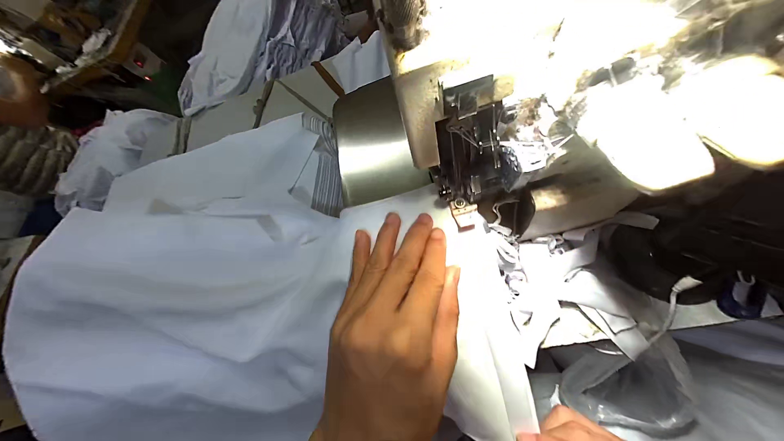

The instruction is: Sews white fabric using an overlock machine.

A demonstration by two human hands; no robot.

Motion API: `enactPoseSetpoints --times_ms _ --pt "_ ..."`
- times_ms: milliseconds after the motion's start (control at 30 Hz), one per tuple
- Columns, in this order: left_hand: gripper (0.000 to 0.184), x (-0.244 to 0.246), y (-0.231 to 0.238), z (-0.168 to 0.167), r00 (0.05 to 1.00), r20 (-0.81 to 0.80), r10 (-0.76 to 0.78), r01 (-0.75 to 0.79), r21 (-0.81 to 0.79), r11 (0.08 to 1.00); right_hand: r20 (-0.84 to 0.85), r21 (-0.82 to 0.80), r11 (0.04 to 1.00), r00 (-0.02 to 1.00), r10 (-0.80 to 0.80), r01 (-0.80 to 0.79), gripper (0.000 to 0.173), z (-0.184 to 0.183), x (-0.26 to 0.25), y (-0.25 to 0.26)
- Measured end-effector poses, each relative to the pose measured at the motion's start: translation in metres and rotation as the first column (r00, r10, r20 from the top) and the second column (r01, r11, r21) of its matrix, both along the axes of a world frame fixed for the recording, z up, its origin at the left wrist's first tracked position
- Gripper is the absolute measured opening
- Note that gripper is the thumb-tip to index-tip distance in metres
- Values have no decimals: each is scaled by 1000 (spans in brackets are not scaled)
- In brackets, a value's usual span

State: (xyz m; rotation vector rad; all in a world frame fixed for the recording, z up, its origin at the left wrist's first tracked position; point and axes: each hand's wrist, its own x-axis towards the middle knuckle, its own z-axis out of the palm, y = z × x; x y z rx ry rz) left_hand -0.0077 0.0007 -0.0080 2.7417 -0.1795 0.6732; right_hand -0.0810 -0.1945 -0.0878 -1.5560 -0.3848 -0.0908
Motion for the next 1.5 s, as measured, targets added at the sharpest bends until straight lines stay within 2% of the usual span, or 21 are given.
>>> enactPoseSetpoints --times_ms 267,367,467,500,533,567,600,667,700,733,767,800,900,1000,1133,1200,1267,1333,1367,1433,1500 --pt "23 68 27 13 999 -4 -34 34 32 999 74 11 1000 997 -21 20 6 13 67 25" --pt "21 84 36 21 996 -22 -91 92 58 994 215 28 996 973 -83 79 6 16 93 38" --pt "23 104 49 19 990 -62 -127 131 81 988 422 -102 981 900 -109 167 9 23 112 39" --pt "25 124 65 -3 989 38 -141 135 124 983 484 -172 960 868 -112 219 12 25 114 39" --pt "30 158 89 -44 945 274 -177 132 176 975 527 -234 933 842 -114 272 16 26 114 40" --pt "34 183 107 -64 920 337 -198 138 193 971 551 -278 907 826 -119 315 19 27 112 42" --pt "33 200 117 -69 911 355 -211 152 187 971 556 -305 890 822 -122 338 22 28 109 45" --pt "27 214 117 -50 911 347 -224 194 120 974 506 -336 894 857 -93 296 27 30 100 52" --pt "27 205 109 -25 956 224 -190 177 75 981 460 -323 915 885 -70 240 30 30 95 56" --pt "28 188 99 9 991 10 -136 136 3 991 407 -291 941 912 -44 176 32 30 89 61" --pt "29 181 99 29 991 -93 -100 96 -48 994 354 -259 958 935 -23 122 35 31 85 64" --pt "31 178 110 39 991 -114 -71 62 -82 995 304 -237 968 953 -5 81 37 33 81 66" --pt "35 142 147 63 999 49 -22 33 -259 965 182 -222 974 980 79 -37 41 46 80 63" --pt "26 74 154 91 984 175 -20 86 -382 920 77 -226 964 984 163 -142 46 61 92 67" --pt "19 -2 144 111 959 282 13 89 -345 934 -210 -221 899 919 335 -378 77 86 115 84" --pt "24 -38 134 110 947 311 85 6 -281 960 -216 -208 876 894 392 -434 75 83 110 88" --pt "25 -63 109 88 926 344 157 -41 -321 946 0 -378 880 950 311 -288 53 66 94 75" --pt "19 -66 65 42 949 285 136 16 -473 881 275 -604 790 958 85 103 42 48 83 48" --pt "17 -62 46 21 969 239 65 85 -569 818 366 -640 722 931 -15 263 42 37 81 35" --pt "13 -58 23 5 959 270 84 155 -749 644 407 -661 657 909 -92 363 57 23 66 23" --pt "13 -50 24 33 858 426 285 235 -821 520 472 -565 733 877 -89 379 47 16 41 37"
